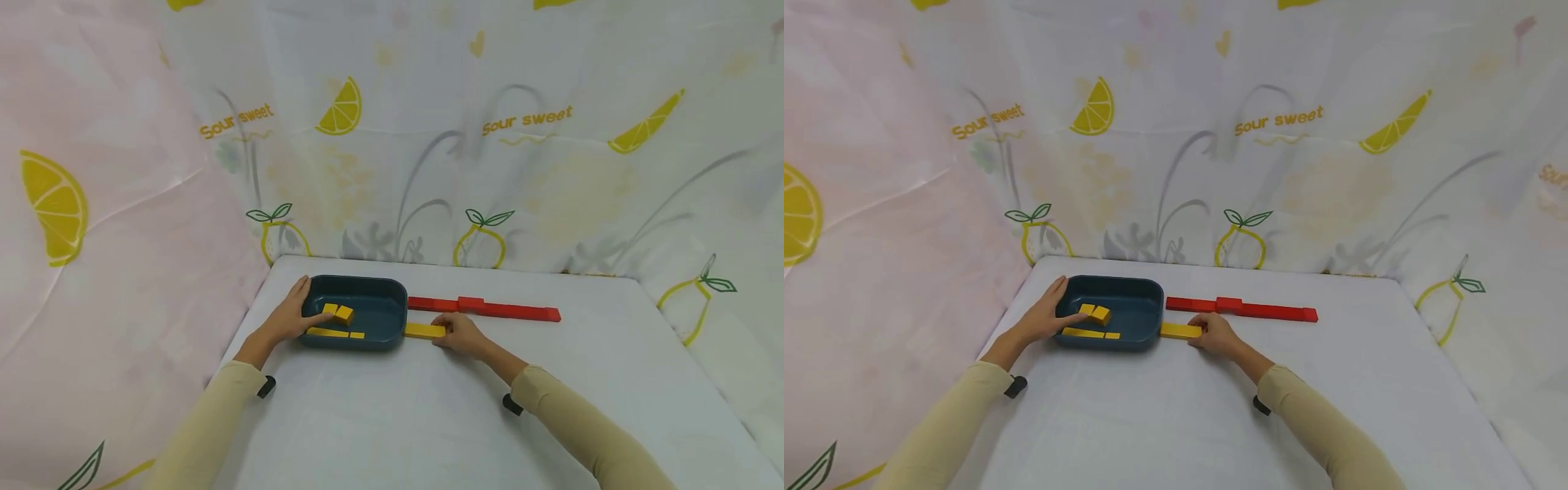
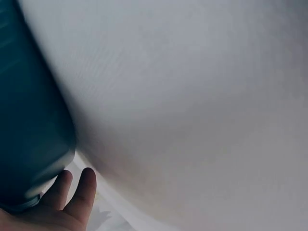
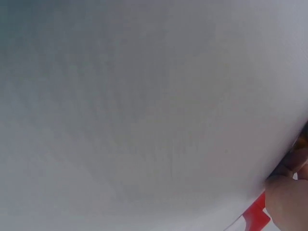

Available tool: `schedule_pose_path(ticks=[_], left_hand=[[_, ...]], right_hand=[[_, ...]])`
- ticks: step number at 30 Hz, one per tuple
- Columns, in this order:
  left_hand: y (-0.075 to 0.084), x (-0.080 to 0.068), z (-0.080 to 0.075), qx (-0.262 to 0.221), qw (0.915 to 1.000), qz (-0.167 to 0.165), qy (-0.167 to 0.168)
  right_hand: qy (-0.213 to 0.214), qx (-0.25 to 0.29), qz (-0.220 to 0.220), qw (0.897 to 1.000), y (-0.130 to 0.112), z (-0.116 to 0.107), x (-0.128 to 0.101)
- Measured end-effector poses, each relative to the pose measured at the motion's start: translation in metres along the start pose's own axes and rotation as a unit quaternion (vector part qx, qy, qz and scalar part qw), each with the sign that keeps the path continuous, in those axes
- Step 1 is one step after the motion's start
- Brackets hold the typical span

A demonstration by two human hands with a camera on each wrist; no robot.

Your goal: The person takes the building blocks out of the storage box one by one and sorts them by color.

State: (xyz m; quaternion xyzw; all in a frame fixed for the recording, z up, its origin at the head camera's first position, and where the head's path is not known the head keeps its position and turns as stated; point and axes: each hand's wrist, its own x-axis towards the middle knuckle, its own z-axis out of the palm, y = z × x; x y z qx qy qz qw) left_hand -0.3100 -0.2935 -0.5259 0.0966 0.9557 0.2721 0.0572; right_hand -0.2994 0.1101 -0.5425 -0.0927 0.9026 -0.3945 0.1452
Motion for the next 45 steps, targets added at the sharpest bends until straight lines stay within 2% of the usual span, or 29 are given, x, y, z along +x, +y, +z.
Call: schedule_pose_path(ticks=[10,15,20,45], left_hand=[[-0.002,-0.005,0.012,-0.004,0.9998,-0.007,0.019],[-0.003,-0.006,0.009,-0.01,0.9995,0.002,0.029],[-0.005,-0.004,0.007,-0.005,0.9996,0.004,0.026],[-0.003,-0.001,0.008,-0.001,0.9995,0.006,0.031]], right_hand=[[-0.014,-0.012,-0.003,1.0,0.004,-0.003,0.0],[-0.017,-0.001,-0.012,1.0,0.002,-0.005,0.001],[-0.02,0.005,-0.008,1.0,0.001,-0.006,0.002],[-0.012,0.013,0.005,1.0,0.006,-0.002,0.005]])
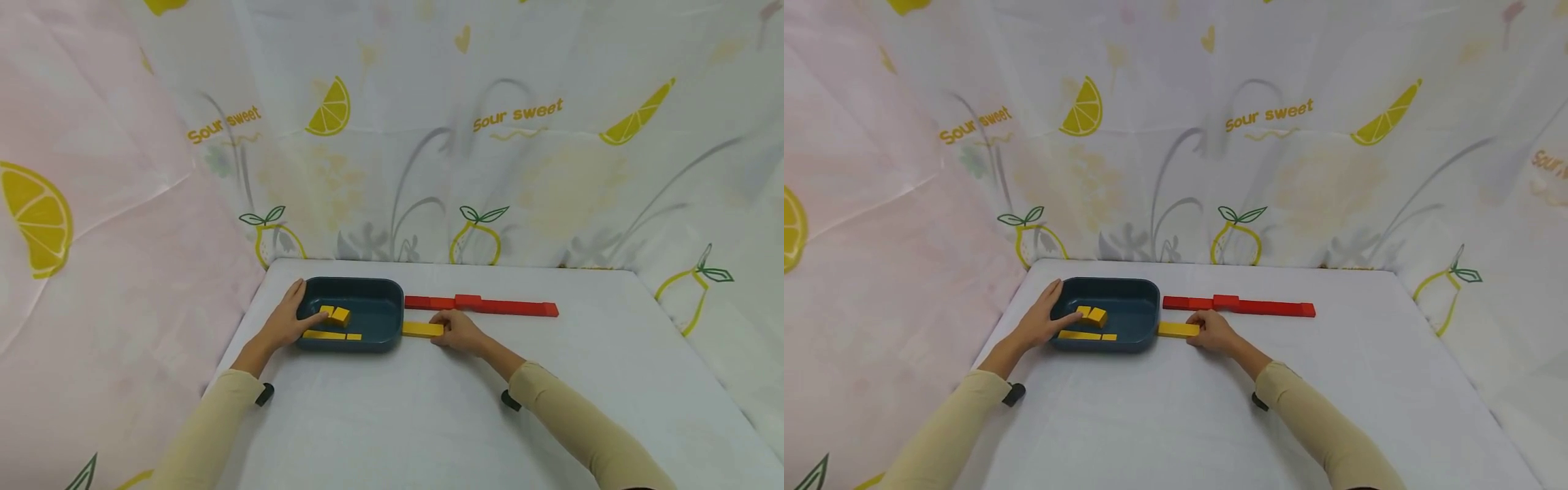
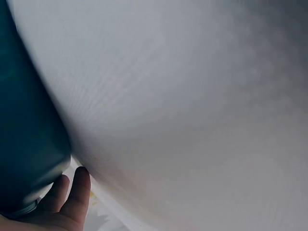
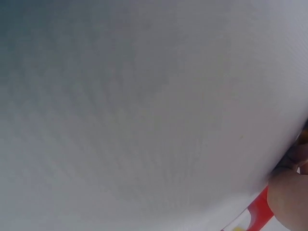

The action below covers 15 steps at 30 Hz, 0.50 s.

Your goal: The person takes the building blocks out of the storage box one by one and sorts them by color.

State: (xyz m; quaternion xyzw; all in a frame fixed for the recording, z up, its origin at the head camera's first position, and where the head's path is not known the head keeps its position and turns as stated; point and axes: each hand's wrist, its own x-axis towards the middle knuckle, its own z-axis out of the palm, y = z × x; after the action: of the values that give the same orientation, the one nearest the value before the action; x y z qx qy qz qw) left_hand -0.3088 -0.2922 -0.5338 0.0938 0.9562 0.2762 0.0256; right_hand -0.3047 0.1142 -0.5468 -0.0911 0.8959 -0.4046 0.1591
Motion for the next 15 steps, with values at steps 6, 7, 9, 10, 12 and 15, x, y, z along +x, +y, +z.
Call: schedule_pose_path(ticks=[6,7,9,10,12,15], left_hand=[[0.0019,-0.0001,-0.0022,0.006,1.0,0.002,0.0],[0.0023,-0.0004,-0.0021,0.007,1.0,0.002,-0.001],[0.0025,-0.0009,-0.0021,0.006,1.0,0.002,-0.001],[0.0026,-0.0012,-0.002,0.006,1.0,0.001,-0.001],[0.0029,-0.0015,-0.0018,0.004,1.0,-0.001,-0.001],[0.003,-0.0014,-0.0015,0.004,1.0,-0.002,-0.001]], right_hand=[[-0.004,0.007,-0.004,1.0,0.0004,-0.0009,0.0001],[-0.004,0.008,-0.006,1.0,0.0008,-0.0012,0.0],[-0.007,0.01,-0.008,1.0,0.0012,-0.0017,-0.0007],[-0.007,0.011,-0.009,1.0,0.0012,-0.0019,-0.0007],[-0.009,0.011,-0.008,1.0,0.0015,-0.002,-0.0007],[-0.01,0.012,-0.008,1.0,0.0026,-0.0019,-0.0004]])
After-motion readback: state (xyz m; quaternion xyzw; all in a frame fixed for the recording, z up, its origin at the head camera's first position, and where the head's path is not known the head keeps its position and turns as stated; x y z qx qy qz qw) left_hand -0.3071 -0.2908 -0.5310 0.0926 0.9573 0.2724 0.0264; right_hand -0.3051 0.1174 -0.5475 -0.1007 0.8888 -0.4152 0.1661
